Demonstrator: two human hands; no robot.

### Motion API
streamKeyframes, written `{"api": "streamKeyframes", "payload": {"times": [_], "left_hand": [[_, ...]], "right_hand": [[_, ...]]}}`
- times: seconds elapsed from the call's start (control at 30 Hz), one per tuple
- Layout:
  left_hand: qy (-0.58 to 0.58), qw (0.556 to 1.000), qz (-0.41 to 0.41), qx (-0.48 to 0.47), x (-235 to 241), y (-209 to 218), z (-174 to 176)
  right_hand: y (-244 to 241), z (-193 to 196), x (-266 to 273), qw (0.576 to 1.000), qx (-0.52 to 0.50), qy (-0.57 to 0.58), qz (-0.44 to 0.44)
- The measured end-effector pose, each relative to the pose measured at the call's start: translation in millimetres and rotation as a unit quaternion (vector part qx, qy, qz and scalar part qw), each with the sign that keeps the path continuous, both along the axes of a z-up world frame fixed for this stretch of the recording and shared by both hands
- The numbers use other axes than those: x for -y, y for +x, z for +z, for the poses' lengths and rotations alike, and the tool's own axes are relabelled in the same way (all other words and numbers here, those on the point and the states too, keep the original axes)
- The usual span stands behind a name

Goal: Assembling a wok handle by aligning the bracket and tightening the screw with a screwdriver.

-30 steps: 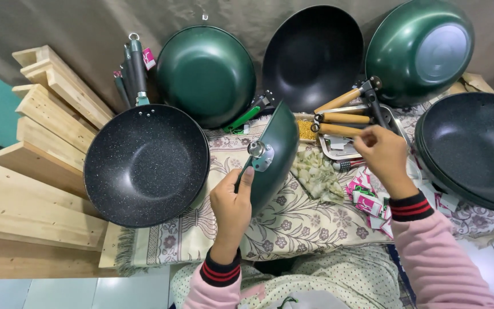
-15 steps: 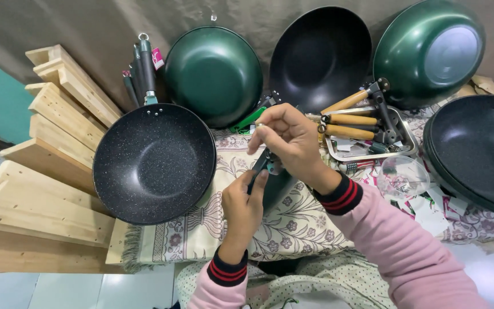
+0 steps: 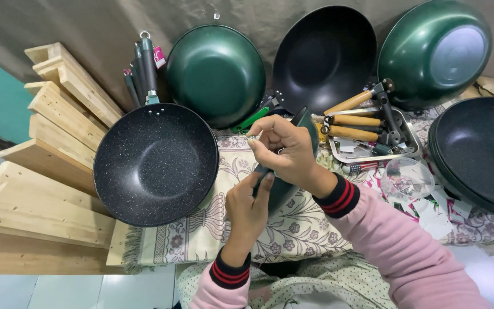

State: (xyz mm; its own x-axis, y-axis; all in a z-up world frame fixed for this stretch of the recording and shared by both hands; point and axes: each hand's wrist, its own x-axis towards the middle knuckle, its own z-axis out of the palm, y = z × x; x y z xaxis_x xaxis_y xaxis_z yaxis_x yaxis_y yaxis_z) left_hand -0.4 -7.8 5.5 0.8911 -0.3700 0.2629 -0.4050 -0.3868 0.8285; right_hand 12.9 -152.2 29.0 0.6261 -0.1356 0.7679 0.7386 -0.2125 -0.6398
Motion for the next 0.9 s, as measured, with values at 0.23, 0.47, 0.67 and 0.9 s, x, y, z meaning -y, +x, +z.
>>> {"api": "streamKeyframes", "payload": {"times": [0.23, 0.47, 0.67, 0.9], "left_hand": [[0.004, 1.0, -0.002, 0.0, 0, 2, -3], [-0.011, 1.0, 0.006, 0.005, -3, 0, 0], [-0.052, 0.998, -0.007, 0.03, -6, -4, -2], [-0.064, 0.997, -0.012, 0.036, -6, -8, -12]], "right_hand": [[-3, 3, -1, 1.0, 0.011, -0.021, -0.005], [-3, 12, 3, 0.998, -0.054, 0.012, 0.019], [6, 46, 33, 0.964, -0.253, -0.082, -0.029], [22, 77, 30, 0.71, -0.506, -0.485, 0.06]]}}
